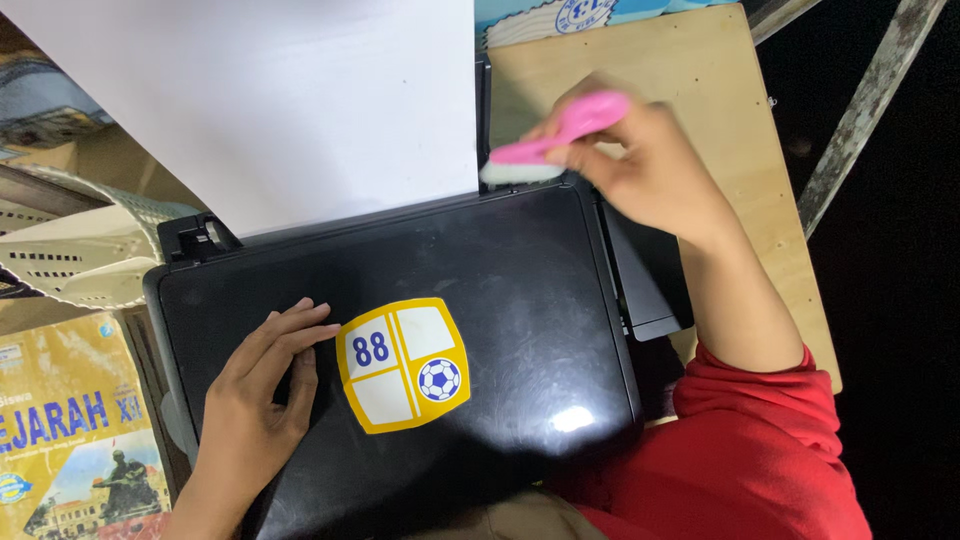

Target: The person uses a small pink brush to wipe dust from the top, side, and front of a black printer. They then open the scanner lid and brush the glass surface. The person does not load paper, replace a cartridge, or clear a jam.

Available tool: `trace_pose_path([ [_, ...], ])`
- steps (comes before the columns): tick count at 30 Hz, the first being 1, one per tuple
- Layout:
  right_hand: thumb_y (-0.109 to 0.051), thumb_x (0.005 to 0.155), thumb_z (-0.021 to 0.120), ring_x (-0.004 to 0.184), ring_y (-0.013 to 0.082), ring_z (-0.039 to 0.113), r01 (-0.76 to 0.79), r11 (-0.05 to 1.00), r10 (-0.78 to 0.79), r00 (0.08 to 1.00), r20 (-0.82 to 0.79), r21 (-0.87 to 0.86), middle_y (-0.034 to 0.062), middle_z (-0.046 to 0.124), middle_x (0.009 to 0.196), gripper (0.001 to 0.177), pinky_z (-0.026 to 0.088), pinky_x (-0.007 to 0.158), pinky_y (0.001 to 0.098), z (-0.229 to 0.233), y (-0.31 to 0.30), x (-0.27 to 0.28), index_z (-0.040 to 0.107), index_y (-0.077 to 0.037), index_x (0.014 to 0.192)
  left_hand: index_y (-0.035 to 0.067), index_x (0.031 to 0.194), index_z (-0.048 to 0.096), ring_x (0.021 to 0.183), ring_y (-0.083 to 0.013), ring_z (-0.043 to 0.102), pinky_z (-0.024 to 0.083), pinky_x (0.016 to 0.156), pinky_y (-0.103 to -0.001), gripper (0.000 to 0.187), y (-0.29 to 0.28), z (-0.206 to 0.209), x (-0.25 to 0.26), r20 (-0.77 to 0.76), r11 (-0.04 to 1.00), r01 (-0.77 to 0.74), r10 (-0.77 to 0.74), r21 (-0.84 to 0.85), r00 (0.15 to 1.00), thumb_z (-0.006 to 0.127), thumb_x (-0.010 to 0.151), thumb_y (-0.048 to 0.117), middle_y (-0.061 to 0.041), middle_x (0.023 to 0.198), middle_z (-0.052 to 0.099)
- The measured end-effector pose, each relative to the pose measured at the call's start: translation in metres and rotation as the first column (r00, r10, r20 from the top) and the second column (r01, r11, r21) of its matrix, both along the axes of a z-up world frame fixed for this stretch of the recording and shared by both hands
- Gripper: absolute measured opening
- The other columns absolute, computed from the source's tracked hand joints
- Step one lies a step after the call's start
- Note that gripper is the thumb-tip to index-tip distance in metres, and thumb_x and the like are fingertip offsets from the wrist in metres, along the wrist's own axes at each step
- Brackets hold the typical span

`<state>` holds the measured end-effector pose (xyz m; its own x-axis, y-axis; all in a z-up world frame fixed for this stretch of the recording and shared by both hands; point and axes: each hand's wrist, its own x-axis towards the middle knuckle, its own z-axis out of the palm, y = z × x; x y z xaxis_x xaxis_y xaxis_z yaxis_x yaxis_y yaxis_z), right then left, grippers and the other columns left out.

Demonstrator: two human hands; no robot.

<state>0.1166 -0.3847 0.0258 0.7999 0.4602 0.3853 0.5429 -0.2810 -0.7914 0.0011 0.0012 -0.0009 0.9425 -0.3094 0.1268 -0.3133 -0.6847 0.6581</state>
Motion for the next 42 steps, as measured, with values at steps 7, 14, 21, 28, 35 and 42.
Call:
trace_pose_path([
  [7,-0.007,0.106,0.07,0.095,0.022,0.075,0.269,0.884,-0.309,0.95,-0.045,-0.382,0.0046,0.074,0.105,0.015,0.056,0.083,0.0322,0.008,0.011,-0.009,0.064,-0.01,0.12,0.005,0.112,0.072,0.129,-0.0284,0.065,0.049,0.114,-0.045,0.027,0.0,-0.002,0.0,-0.01,1.0,-0.007,0.007,0.004,1.0,0.065,0.088,-0.005,-0.01,0.126,0.071],
  [14,-0.003,0.102,0.072,0.091,0.0229,0.074,0.236,0.878,-0.278,0.96,-0.042,-0.416,0.0054,0.073,0.105,0.018,0.054,0.081,0.0323,0.005,0.0,-0.007,0.065,-0.009,0.118,0.006,0.112,0.072,0.129,-0.0286,0.064,0.048,0.114,-0.045,0.028,0.0,-0.002,-0.002,-0.011,1.0,-0.014,0.014,0.009,1.0,0.065,0.087,-0.005,-0.01,0.127,0.071],
  [21,0.003,0.109,0.063,0.114,0.0181,0.072,0.066,0.998,-0.068,0.992,-0.11,-0.022,0.0047,0.066,0.115,0.022,0.06,0.105,0.0294,-0.007,-0.009,-0.003,0.056,-0.008,0.126,0.006,0.112,0.072,0.13,-0.0281,0.064,0.048,0.115,-0.044,0.027,0.001,-0.003,-0.002,-0.009,1.0,-0.02,0.02,0.019,1.0,0.066,0.088,-0.004,-0.009,0.127,0.071],
  [28,0.0,0.108,0.071,0.109,0.0195,0.073,0.194,0.964,-0.184,0.98,0.074,-0.181,0.0044,0.07,0.115,0.018,0.057,0.098,0.0307,-0.006,-0.021,0.003,0.061,-0.008,0.122,0.006,0.112,0.072,0.129,-0.0274,0.064,0.048,0.115,-0.044,0.028,0.002,-0.004,-0.003,-0.016,1.0,-0.016,0.016,0.022,1.0,0.065,0.087,-0.005,-0.009,0.127,0.071],
  [35,0.002,0.102,0.072,0.104,0.0197,0.073,0.233,0.915,-0.227,0.972,0.056,-0.329,0.006,0.072,0.112,0.021,0.056,0.092,0.0335,-0.002,-0.02,-0.003,0.064,-0.007,0.119,0.006,0.111,0.072,0.13,-0.0279,0.064,0.048,0.115,-0.044,0.027,0.002,-0.006,-0.002,-0.008,1.0,-0.014,0.014,0.027,1.0,0.065,0.088,-0.005,-0.01,0.127,0.071],
  [42,0.006,0.093,0.072,0.109,0.0191,0.073,-0.075,0.983,0.04,0.978,-0.204,-0.169,0.0056,0.07,0.108,0.027,0.061,0.095,0.0335,0.0,-0.029,-0.016,0.06,-0.008,0.114,0.006,0.111,0.072,0.13,-0.0279,0.064,0.048,0.116,-0.044,0.026,0.001,-0.005,-0.002,0.007,0.999,-0.012,0.012,0.03,1.0,0.064,0.089,-0.005,-0.01,0.127,0.071],
])
